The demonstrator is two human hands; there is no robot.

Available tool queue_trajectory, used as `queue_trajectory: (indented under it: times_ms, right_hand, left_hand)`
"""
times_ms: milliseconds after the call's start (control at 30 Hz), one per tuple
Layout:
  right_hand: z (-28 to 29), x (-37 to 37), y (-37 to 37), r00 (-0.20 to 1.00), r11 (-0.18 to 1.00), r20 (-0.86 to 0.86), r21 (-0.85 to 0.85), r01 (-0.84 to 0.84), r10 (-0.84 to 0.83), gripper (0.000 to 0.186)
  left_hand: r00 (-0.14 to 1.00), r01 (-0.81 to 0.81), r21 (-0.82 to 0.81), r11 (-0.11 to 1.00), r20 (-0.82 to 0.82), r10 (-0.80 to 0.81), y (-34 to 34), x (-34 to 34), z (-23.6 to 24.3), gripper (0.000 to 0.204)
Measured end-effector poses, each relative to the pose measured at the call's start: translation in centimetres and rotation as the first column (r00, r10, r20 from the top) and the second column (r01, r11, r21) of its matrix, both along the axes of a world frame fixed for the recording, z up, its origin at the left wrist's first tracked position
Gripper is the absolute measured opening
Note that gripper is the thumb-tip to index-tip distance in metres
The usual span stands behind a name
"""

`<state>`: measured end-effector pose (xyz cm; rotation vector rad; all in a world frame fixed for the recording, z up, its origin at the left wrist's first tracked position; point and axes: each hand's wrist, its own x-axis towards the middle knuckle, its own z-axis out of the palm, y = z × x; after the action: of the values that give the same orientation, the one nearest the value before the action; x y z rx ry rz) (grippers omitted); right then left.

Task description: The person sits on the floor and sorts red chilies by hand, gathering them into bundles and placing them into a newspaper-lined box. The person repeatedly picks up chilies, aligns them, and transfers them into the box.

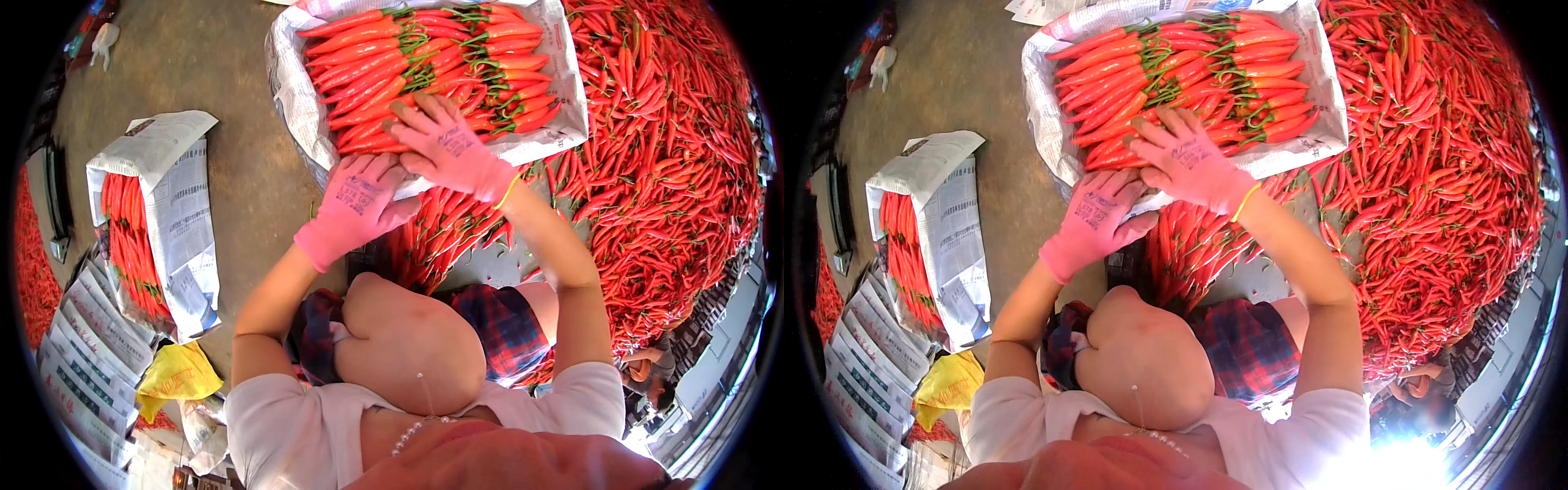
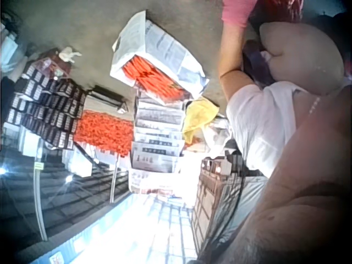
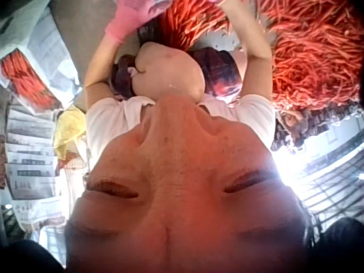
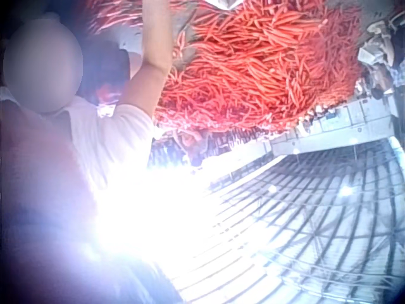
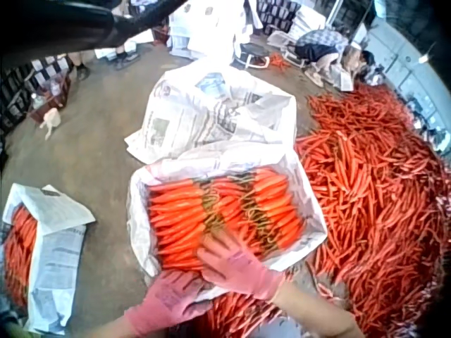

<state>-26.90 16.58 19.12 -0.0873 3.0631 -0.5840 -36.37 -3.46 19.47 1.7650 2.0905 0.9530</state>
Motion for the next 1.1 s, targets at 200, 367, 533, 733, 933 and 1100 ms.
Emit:
queue_trajectory:
  times_ms: [200,367,533,733,933,1100]
  right_hand:
    - [0.1,-0.3,-0.8,0.993,0.999,-0.111,0.024,-0.043,0.046,0.037]
    - [1.5,-3.5,2.0,0.923,0.992,-0.362,-0.05,0.117,-0.127,0.032]
    - [-1.7,-6.2,4.8,0.989,0.881,-0.14,0.461,0.108,-0.049,0.023]
    - [-1.1,-5.5,4.6,0.977,0.949,0.142,0.295,0.112,-0.159,0.025]
    - [-1.5,-6.2,5.3,0.991,0.892,-0.129,0.442,0.096,-0.043,0.026]
    - [-2.9,-7.2,5.7,0.995,0.89,-0.103,0.454,0.043,0.004,0.038]
  left_hand:
    - [0.985,-0.012,-0.005,1.0,0.171,0.013,-1.8,0.3,1.2,0.041]
    - [0.982,-0.094,0.014,0.995,0.168,0.09,-1.8,-1.8,1.6,0.035]
    - [0.968,-0.113,0.037,0.993,-0.222,0.118,1.2,-4.9,-0.5,0.035]
    - [0.932,-0.09,0.032,0.995,-0.349,0.095,1.9,-6.1,-1.9,0.033]
    - [0.958,-0.159,-0.015,0.987,-0.245,0.151,0.3,-5.5,-0.8,0.029]
    - [0.918,-0.166,-0.003,0.986,-0.367,0.153,2.0,-6.4,-0.3,0.028]
